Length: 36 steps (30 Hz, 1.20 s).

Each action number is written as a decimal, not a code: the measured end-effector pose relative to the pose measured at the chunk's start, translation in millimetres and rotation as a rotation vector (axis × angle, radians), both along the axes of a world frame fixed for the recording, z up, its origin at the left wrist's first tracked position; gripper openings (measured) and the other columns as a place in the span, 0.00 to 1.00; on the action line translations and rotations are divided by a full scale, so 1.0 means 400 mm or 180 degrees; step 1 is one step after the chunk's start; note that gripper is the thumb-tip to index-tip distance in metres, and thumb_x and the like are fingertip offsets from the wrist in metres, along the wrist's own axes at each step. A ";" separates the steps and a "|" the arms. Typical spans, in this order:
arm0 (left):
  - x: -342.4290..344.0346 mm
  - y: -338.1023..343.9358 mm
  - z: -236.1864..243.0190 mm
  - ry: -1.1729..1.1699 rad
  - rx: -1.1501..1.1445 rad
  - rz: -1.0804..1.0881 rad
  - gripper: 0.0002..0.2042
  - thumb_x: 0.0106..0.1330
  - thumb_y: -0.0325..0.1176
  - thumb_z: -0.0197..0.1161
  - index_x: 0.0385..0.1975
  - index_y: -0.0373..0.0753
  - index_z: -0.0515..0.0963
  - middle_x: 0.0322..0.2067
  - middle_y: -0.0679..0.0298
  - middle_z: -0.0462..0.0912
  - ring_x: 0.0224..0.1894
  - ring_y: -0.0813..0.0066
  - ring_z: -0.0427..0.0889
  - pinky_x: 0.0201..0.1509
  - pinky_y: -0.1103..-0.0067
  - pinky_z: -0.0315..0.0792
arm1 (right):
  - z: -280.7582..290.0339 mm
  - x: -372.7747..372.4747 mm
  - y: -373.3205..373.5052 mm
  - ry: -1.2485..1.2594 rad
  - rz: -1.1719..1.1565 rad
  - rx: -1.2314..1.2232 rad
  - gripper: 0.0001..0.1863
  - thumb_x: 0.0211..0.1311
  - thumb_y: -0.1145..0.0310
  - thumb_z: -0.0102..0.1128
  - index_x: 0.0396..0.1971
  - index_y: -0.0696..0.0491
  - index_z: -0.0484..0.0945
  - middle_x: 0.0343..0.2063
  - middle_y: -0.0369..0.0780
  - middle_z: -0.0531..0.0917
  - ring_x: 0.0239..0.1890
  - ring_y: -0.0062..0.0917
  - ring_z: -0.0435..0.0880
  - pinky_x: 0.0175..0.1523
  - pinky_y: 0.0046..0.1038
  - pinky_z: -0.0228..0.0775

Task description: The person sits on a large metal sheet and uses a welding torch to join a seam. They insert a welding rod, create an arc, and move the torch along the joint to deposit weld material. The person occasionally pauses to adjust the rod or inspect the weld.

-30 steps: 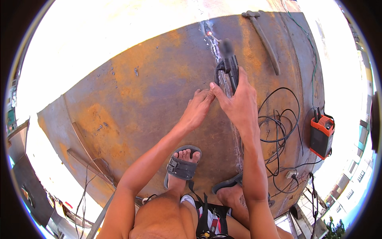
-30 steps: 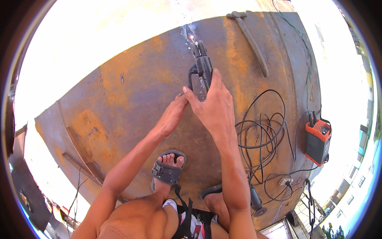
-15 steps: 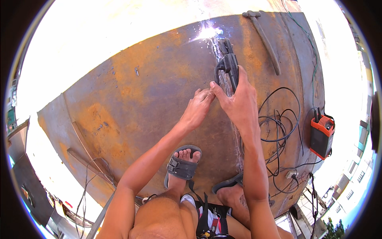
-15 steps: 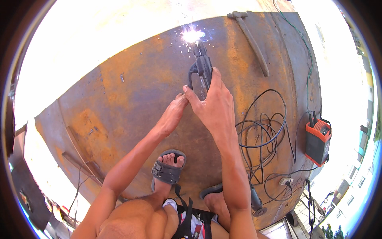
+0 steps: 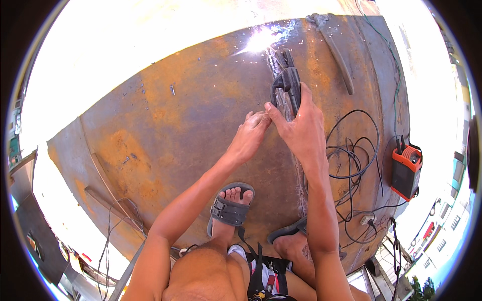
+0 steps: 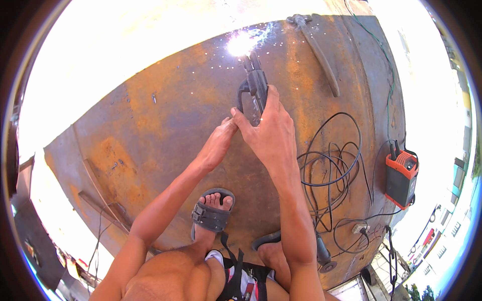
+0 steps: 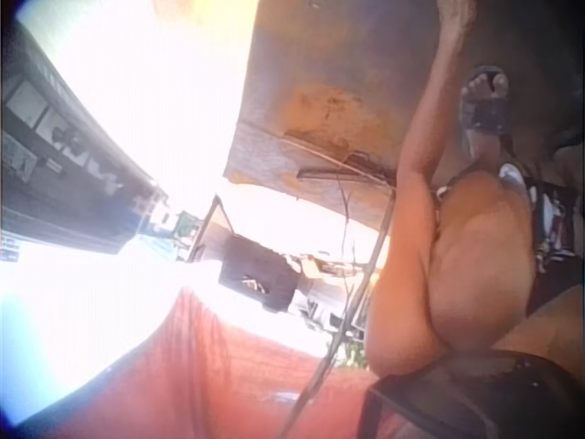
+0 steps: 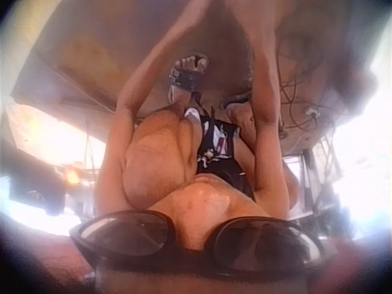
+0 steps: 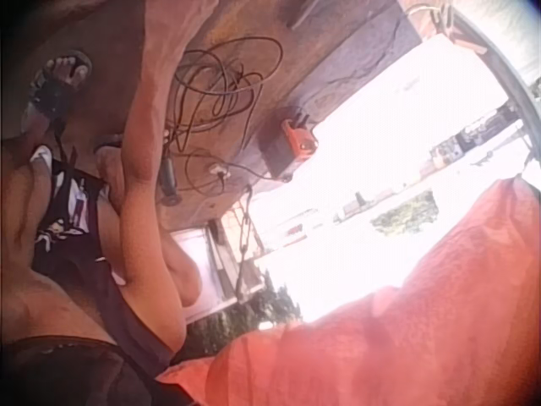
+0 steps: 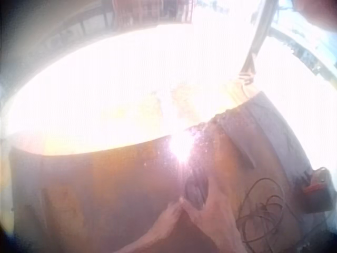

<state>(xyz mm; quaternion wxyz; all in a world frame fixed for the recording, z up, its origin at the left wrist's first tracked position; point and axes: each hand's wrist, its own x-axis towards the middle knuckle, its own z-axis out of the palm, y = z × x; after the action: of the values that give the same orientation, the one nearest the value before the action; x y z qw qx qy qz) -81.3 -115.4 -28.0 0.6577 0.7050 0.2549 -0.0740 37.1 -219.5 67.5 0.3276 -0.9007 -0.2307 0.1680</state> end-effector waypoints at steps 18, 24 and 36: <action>0.007 0.005 0.019 0.0055 -0.0143 0.0099 0.35 0.87 0.61 0.40 0.65 0.33 0.80 0.67 0.48 0.81 0.74 0.42 0.69 0.77 0.53 0.63 | -0.028 -0.010 -0.006 -0.0313 -0.0129 0.0273 0.39 0.65 0.52 0.80 0.64 0.65 0.75 0.45 0.54 0.90 0.46 0.44 0.92 0.53 0.40 0.82; 0.011 0.003 0.030 0.0113 -0.0141 0.0112 0.37 0.86 0.63 0.39 0.65 0.32 0.79 0.67 0.47 0.81 0.75 0.40 0.68 0.78 0.53 0.63 | -0.029 -0.005 -0.008 -0.0305 -0.0123 0.0220 0.40 0.66 0.51 0.79 0.65 0.66 0.75 0.45 0.54 0.90 0.47 0.43 0.93 0.53 0.40 0.82; 0.011 0.004 0.023 0.0188 -0.0138 0.0104 0.37 0.86 0.63 0.39 0.67 0.33 0.78 0.67 0.46 0.81 0.78 0.38 0.65 0.80 0.50 0.59 | -0.026 -0.003 -0.004 -0.0197 -0.0124 0.0137 0.40 0.66 0.50 0.79 0.65 0.67 0.75 0.44 0.55 0.90 0.46 0.44 0.93 0.53 0.41 0.82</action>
<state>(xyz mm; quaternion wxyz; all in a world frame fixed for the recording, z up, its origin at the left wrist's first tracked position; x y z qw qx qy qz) -77.1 -114.0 -18.7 0.6661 0.6838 0.2840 -0.0895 36.0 -220.9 57.3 0.3429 -0.9025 -0.2268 0.1286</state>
